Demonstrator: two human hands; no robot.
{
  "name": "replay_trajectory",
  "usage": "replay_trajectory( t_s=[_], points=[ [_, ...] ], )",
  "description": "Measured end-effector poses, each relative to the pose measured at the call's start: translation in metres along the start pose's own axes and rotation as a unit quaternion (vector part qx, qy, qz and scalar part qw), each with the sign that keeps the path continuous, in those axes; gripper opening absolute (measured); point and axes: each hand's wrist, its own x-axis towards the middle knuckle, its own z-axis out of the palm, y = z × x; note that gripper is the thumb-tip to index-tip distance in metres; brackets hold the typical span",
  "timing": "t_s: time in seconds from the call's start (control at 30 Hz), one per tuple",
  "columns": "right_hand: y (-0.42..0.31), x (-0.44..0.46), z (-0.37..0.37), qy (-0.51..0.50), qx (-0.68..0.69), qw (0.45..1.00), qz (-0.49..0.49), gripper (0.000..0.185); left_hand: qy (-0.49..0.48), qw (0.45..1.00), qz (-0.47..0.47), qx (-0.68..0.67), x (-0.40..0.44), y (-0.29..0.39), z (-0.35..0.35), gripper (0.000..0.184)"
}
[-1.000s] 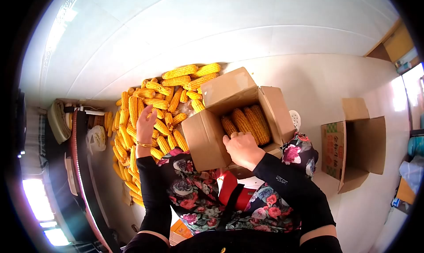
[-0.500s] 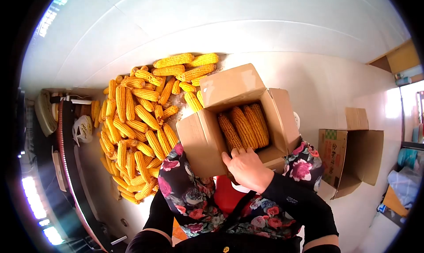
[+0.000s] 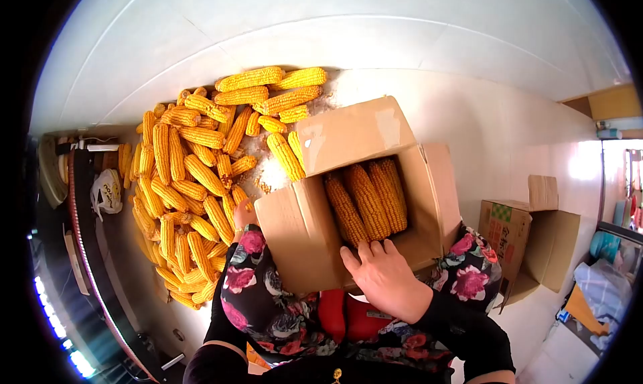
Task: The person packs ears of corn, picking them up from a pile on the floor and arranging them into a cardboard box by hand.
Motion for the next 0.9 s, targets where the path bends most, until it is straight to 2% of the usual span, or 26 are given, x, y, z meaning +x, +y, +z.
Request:
replay_trajectory(
  t_s=[0.07,0.1,0.13,0.17,0.2,0.23,0.27,0.3,0.37,0.43,0.5,0.6,0.67,0.73,0.8,0.87,0.9],
  points=[
    [0.002,0.002,-0.002,-0.005,0.004,1.000,-0.008,0.053,-0.032,0.997,0.028,-0.059,0.026,0.031,-0.013,0.044],
    [0.002,0.001,0.000,0.011,0.007,1.000,-0.017,0.059,0.023,0.995,0.080,-0.062,0.041,0.041,-0.014,0.045],
    [0.002,0.000,0.001,0.027,0.012,0.999,-0.025,0.065,0.014,0.996,0.085,-0.038,0.053,0.069,-0.038,0.046],
    [0.002,0.000,0.001,0.027,0.013,0.999,-0.031,0.065,0.101,0.986,0.129,-0.042,0.072,0.069,-0.039,0.049],
    [0.002,0.000,0.001,0.029,0.020,0.999,-0.025,0.066,0.112,0.985,0.127,-0.014,0.089,0.074,-0.057,0.050],
    [0.002,0.000,0.000,0.032,0.028,0.999,-0.016,0.067,0.144,0.987,0.065,0.013,0.102,0.080,-0.072,0.056],
    [0.002,0.000,-0.001,0.032,0.028,0.999,-0.017,0.067,0.147,0.988,-0.050,0.023,0.106,0.093,-0.093,0.060],
    [0.002,-0.001,-0.004,0.024,0.028,0.999,-0.012,0.068,0.164,0.977,-0.121,0.053,0.117,0.087,-0.100,0.063],
    [0.003,-0.001,-0.007,0.016,0.029,0.999,-0.005,0.069,0.124,0.950,-0.277,0.072,0.120,0.090,-0.117,0.067],
    [0.002,-0.002,-0.011,0.001,0.024,1.000,-0.007,0.070,0.089,0.918,-0.381,0.070,0.131,0.054,-0.104,0.072],
    [0.001,0.001,-0.013,-0.019,0.020,1.000,-0.009,0.071,0.033,0.902,-0.424,0.076,0.142,0.004,-0.071,0.072],
    [-0.002,0.005,-0.019,-0.047,0.026,0.998,-0.016,0.071,-0.088,0.911,-0.395,0.072,0.176,-0.102,-0.004,0.074],
    [-0.003,0.008,-0.022,-0.054,0.034,0.998,-0.017,0.071,-0.049,0.907,-0.415,0.042,0.162,-0.074,-0.009,0.080],
    [-0.004,0.011,-0.025,-0.065,0.028,0.997,-0.016,0.070,-0.022,0.900,-0.433,-0.053,0.148,-0.045,-0.030,0.089],
    [-0.003,0.012,-0.025,-0.068,0.025,0.997,-0.009,0.069,-0.013,0.866,-0.458,-0.200,0.126,0.001,-0.066,0.064],
    [-0.005,0.012,-0.022,-0.067,0.024,0.997,-0.006,0.069,0.002,0.813,-0.473,-0.340,0.114,0.015,-0.088,0.041],
    [-0.005,0.012,-0.019,-0.054,0.019,0.998,-0.005,0.068,0.006,0.812,-0.472,-0.342,0.113,0.011,-0.089,0.041]
  ],
)
